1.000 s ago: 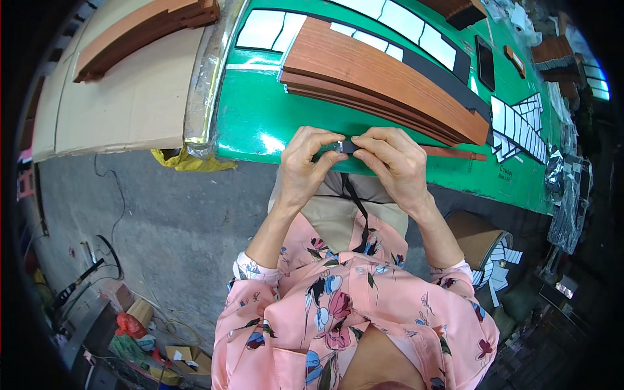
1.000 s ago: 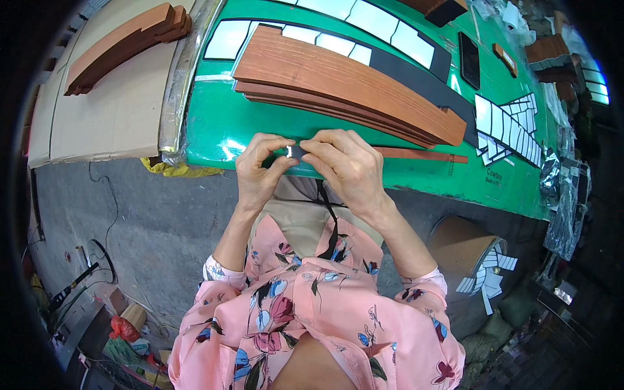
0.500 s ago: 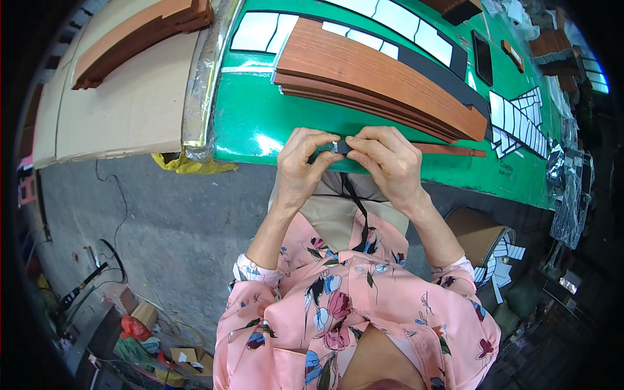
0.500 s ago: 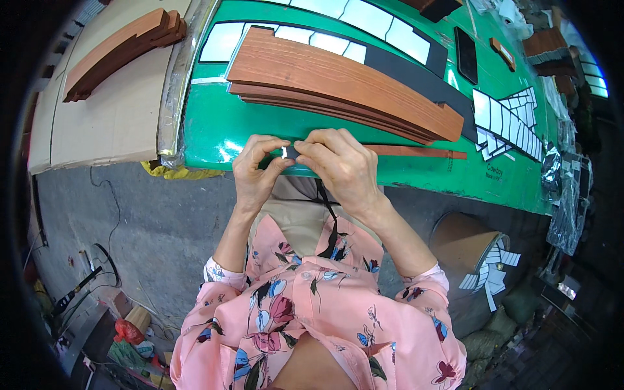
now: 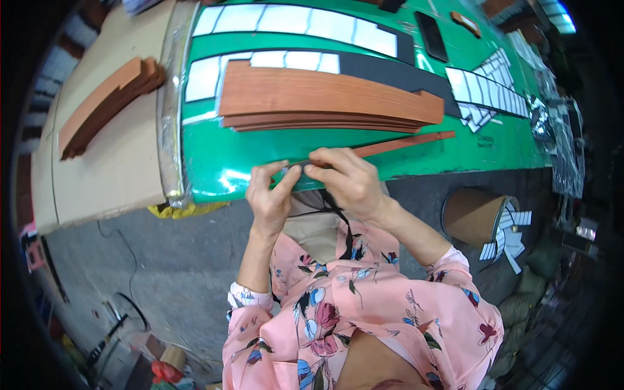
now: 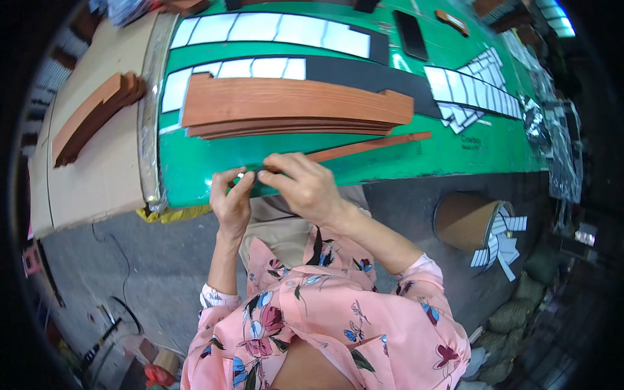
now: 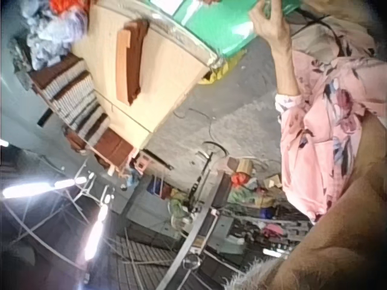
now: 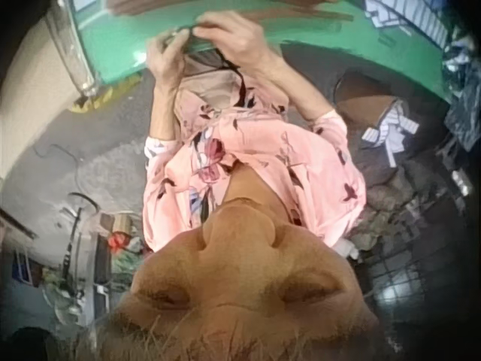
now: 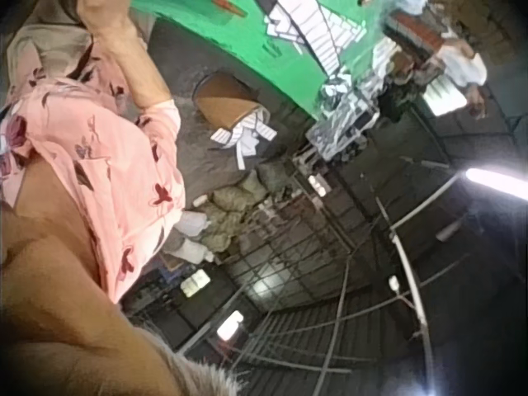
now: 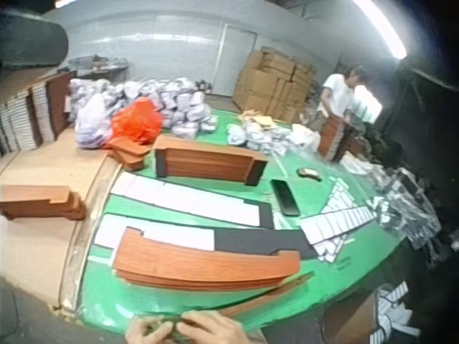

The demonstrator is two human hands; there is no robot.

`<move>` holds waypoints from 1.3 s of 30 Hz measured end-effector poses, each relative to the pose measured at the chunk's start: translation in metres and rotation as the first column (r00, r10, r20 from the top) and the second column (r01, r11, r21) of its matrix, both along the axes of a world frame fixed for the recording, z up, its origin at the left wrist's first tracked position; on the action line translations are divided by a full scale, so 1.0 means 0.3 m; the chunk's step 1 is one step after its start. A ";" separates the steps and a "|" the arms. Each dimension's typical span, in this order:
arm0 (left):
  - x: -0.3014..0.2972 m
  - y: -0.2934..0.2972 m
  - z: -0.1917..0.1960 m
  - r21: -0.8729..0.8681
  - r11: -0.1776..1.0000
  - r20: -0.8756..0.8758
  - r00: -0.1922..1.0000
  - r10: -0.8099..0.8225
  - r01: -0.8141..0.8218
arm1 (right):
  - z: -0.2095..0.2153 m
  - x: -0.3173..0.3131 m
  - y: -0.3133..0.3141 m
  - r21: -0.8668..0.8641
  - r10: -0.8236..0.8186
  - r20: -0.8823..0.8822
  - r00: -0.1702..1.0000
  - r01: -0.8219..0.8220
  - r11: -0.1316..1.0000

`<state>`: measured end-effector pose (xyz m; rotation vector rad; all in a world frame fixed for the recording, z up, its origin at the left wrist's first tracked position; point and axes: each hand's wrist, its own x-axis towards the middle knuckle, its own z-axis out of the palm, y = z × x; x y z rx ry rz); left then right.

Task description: Applying black adhesive foam strips to wooden furniture components.

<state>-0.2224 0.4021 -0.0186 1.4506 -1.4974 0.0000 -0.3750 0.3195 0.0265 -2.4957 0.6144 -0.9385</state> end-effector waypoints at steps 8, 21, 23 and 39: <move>0.015 -0.013 -0.001 0.007 0.999 0.107 0.993 -0.053 0.053 | 0.099 -0.082 -0.113 0.463 0.314 0.144 0.938 -0.344 0.816; -0.067 -0.048 0.149 0.117 0.991 0.458 0.889 -0.002 -0.058 | -0.033 -0.228 -1.053 -0.109 -0.296 -0.426 0.855 0.276 0.955; -0.148 -0.085 0.178 0.196 0.973 0.415 0.888 -0.196 0.123 | -0.063 -0.188 -1.089 -0.133 -0.293 -0.495 0.818 0.262 0.956; -0.286 -0.242 0.108 0.203 0.977 0.333 0.933 -0.137 0.071 | -0.161 -0.163 -1.189 -0.242 -0.390 -0.411 0.824 0.313 0.918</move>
